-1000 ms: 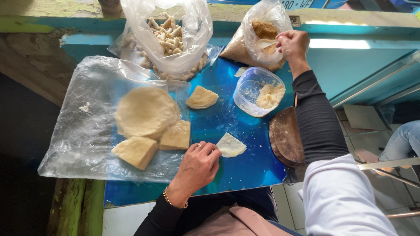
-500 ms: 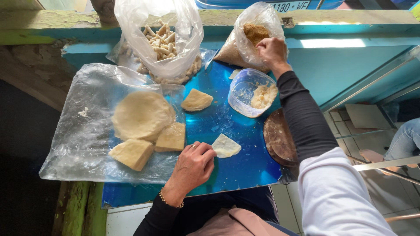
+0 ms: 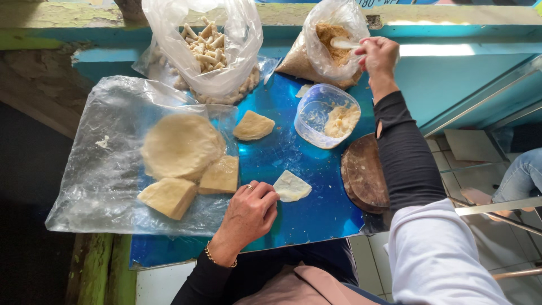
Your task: The person sits at a table folding filled dough pastries. They pinch off pieces from a large dough mass, flatten a piece into a small wrapper, spoon brown filling from a plastic bag onto it, fold the wrapper into a triangle and pinch it closed, and place the finished pastry into a plastic bag with others.
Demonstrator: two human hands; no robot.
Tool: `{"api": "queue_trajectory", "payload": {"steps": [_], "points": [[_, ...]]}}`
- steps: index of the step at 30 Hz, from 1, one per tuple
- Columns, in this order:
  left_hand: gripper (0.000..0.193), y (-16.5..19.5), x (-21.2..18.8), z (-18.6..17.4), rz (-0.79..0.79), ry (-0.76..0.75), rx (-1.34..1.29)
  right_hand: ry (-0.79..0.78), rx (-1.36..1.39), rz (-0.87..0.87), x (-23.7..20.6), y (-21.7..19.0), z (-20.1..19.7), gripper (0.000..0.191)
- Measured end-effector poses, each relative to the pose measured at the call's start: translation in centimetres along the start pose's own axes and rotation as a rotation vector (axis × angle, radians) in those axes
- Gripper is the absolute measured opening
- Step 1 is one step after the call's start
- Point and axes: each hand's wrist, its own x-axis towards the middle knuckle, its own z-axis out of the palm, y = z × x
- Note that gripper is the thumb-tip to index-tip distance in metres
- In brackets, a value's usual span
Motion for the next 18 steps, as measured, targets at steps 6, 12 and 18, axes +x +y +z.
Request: {"api": "queue_trajectory", "payload": {"steps": [6,12,18], "points": [[0.010,0.0,0.2,-0.1,-0.009,0.000,-0.016,-0.075,-0.734,-0.496,0.7,1.3,5.0,0.011],[0.010,-0.2,0.1,-0.1,-0.006,0.003,-0.004,-0.036,-0.197,-0.197,1.8,0.7,4.5,0.017],[0.010,0.0,0.2,-0.1,-0.001,-0.021,-0.003,-0.061,0.274,0.141,0.6,0.2,0.0,0.017]]}}
